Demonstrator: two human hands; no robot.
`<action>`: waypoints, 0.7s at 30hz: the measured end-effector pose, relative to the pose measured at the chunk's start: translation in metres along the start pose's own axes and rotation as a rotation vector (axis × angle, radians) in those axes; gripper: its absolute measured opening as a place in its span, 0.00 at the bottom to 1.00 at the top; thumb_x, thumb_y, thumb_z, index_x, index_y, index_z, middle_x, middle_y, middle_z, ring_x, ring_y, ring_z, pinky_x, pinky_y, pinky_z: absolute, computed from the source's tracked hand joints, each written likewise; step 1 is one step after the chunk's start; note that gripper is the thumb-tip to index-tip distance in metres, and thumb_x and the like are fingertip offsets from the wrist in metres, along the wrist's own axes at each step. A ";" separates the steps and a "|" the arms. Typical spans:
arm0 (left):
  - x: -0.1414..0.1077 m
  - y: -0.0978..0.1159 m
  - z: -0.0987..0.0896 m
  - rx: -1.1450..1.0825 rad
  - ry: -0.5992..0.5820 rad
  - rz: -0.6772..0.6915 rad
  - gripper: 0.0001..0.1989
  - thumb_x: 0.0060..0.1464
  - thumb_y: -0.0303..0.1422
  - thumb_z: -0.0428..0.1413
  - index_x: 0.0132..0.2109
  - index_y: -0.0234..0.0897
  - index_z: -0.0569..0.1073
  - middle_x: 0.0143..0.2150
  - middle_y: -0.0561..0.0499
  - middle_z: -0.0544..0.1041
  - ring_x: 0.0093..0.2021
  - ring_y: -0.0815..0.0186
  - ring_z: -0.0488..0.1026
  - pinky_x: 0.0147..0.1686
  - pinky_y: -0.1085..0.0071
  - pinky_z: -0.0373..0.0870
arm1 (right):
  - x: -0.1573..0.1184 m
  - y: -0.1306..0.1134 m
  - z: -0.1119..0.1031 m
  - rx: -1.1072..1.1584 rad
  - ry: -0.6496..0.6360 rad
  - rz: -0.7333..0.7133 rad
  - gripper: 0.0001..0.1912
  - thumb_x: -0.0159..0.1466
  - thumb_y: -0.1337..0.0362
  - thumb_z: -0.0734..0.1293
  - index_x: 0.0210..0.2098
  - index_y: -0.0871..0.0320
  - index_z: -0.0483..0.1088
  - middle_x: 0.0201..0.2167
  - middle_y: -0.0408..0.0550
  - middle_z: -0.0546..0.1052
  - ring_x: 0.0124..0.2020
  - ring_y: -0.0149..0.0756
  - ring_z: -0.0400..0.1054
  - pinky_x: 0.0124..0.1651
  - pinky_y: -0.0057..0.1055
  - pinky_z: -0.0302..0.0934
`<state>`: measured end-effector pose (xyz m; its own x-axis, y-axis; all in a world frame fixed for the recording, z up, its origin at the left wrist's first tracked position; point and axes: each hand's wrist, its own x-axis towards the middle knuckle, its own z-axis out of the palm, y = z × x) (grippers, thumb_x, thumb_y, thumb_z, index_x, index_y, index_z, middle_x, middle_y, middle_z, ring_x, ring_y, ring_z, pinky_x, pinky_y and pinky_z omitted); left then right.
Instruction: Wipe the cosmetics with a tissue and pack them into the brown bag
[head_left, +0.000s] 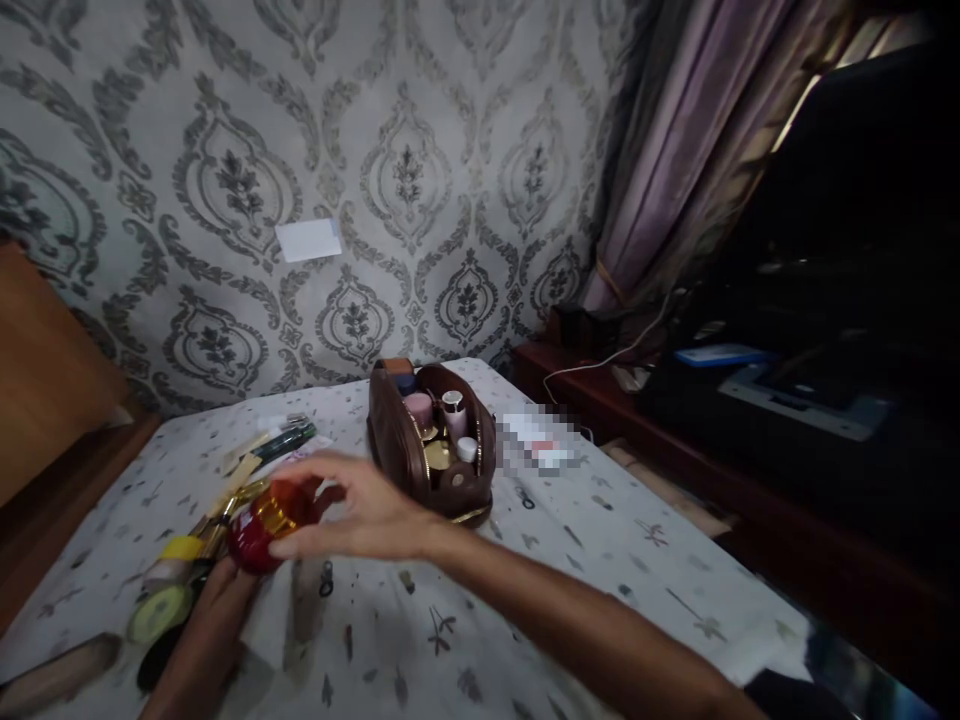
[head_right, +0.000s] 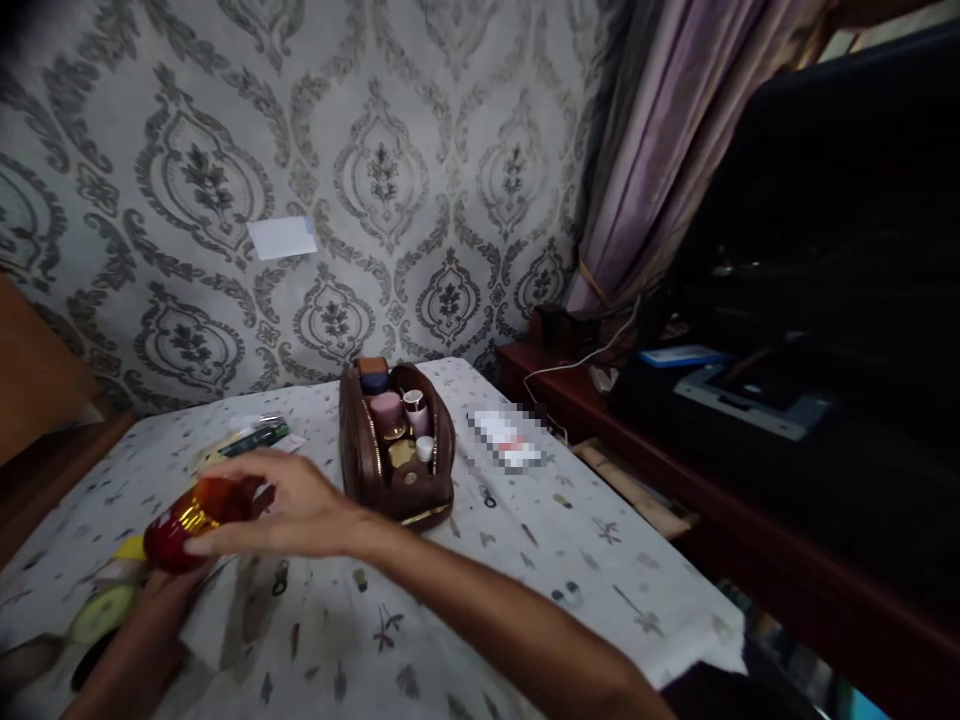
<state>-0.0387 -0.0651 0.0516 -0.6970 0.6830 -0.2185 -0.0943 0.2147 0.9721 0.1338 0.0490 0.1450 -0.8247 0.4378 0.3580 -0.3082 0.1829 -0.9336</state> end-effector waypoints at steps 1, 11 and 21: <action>0.000 -0.002 0.000 0.016 -0.028 -0.022 0.25 0.39 0.48 0.65 0.43 0.39 0.79 0.36 0.46 0.83 0.41 0.50 0.80 0.36 0.64 0.77 | -0.001 -0.016 -0.015 -0.092 0.015 -0.068 0.26 0.49 0.59 0.79 0.47 0.55 0.76 0.45 0.47 0.76 0.46 0.37 0.69 0.50 0.34 0.64; 0.022 -0.028 -0.012 0.245 0.029 -0.096 0.29 0.42 0.54 0.62 0.44 0.37 0.78 0.47 0.43 0.81 0.51 0.47 0.76 0.50 0.55 0.74 | 0.027 -0.073 -0.152 -1.001 0.417 -0.047 0.20 0.56 0.62 0.74 0.47 0.61 0.72 0.34 0.44 0.78 0.34 0.33 0.71 0.41 0.31 0.62; 0.033 -0.039 -0.015 0.239 -0.001 -0.156 0.33 0.38 0.56 0.63 0.46 0.37 0.78 0.54 0.43 0.78 0.56 0.44 0.73 0.56 0.51 0.68 | 0.028 -0.035 -0.155 -1.462 -0.011 0.314 0.15 0.56 0.57 0.71 0.41 0.56 0.75 0.40 0.48 0.80 0.39 0.40 0.73 0.34 0.29 0.56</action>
<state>-0.0687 -0.0616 0.0080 -0.6865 0.6296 -0.3636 -0.0300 0.4752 0.8794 0.1952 0.1908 0.1904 -0.7709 0.6203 0.1447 0.6072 0.7843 -0.1275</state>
